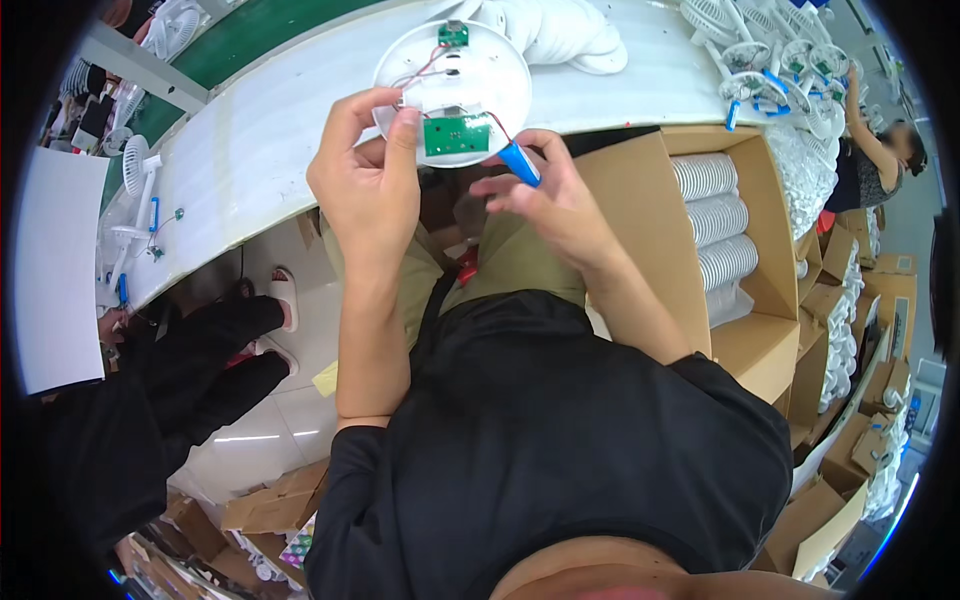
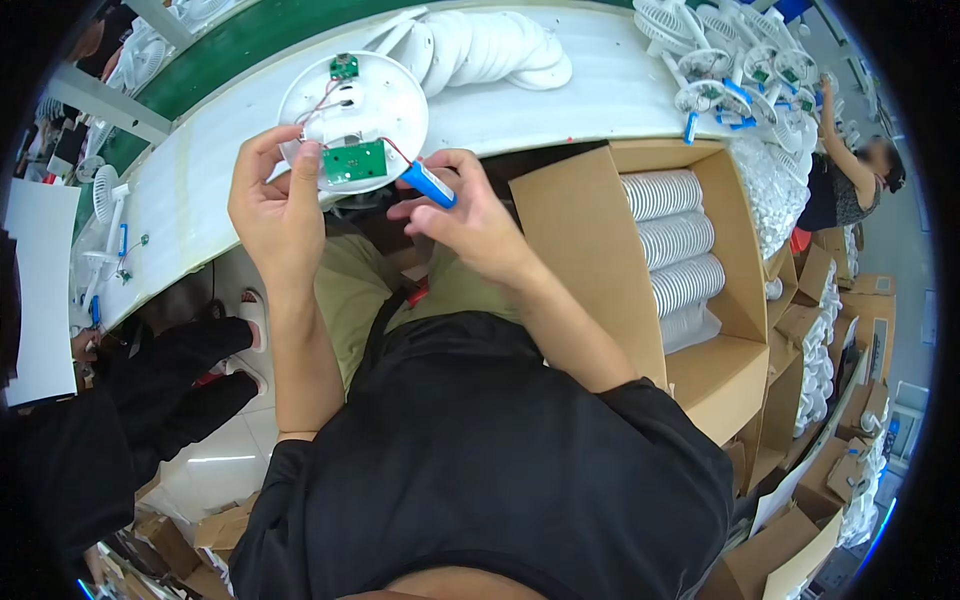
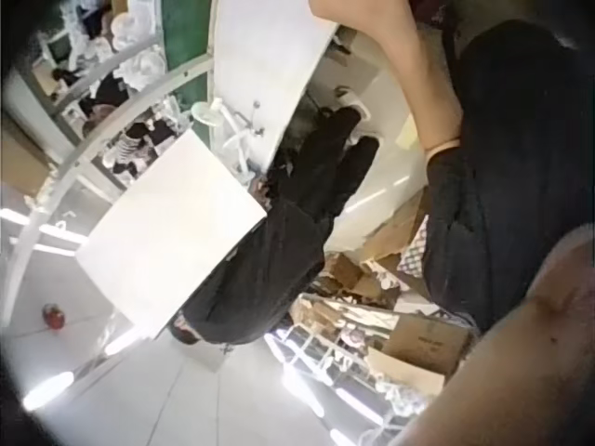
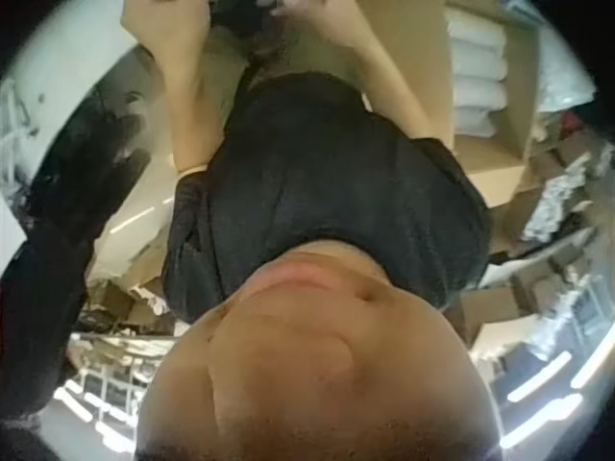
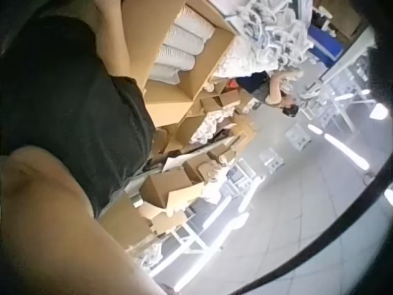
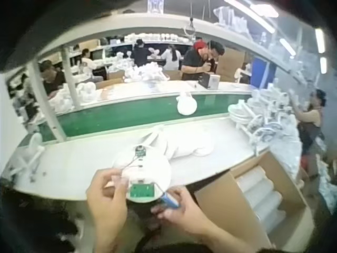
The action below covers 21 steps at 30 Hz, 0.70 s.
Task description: Assembling small portable electronic fans by connecting the base, motor, and blades.
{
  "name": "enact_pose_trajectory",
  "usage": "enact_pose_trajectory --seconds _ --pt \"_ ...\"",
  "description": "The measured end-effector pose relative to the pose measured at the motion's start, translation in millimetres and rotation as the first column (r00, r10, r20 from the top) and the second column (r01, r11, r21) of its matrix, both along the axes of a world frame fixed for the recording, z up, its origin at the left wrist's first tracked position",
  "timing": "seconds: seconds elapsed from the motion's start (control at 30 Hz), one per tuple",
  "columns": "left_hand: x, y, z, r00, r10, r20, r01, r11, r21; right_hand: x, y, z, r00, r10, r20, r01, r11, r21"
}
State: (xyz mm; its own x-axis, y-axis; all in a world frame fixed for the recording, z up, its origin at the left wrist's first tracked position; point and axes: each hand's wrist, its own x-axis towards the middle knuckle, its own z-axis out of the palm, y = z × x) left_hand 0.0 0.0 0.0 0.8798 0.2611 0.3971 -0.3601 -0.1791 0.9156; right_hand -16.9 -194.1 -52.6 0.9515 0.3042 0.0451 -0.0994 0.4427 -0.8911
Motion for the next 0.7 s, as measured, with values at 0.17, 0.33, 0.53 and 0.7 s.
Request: enact_pose_trajectory --seconds 0.17,0.33,0.53,0.7 --pt "-3.2 -6.0 1.0 0.999 0.012 0.046 -0.01 0.999 -0.043 9.8 -4.0 -4.8 0.997 -0.072 0.004 0.061 0.866 0.497" --pt "-12.6 -10.0 7.2 1.0 -0.003 -0.008 0.003 1.0 -0.004 22.4 -6.8 35.1 0.85 -0.382 0.364 0.352 0.924 0.149" --pt "-16.1 -19.3 6.1 0.998 0.055 -0.001 -0.055 0.998 0.031 23.1 -6.5 69.8 0.723 -0.149 0.674 0.37 0.908 -0.197" --pt "-14.3 -18.2 4.4 0.997 0.08 0.012 -0.08 0.995 0.052 30.8 -2.6 77.7 0.709 -0.041 0.704 0.468 0.774 -0.426"
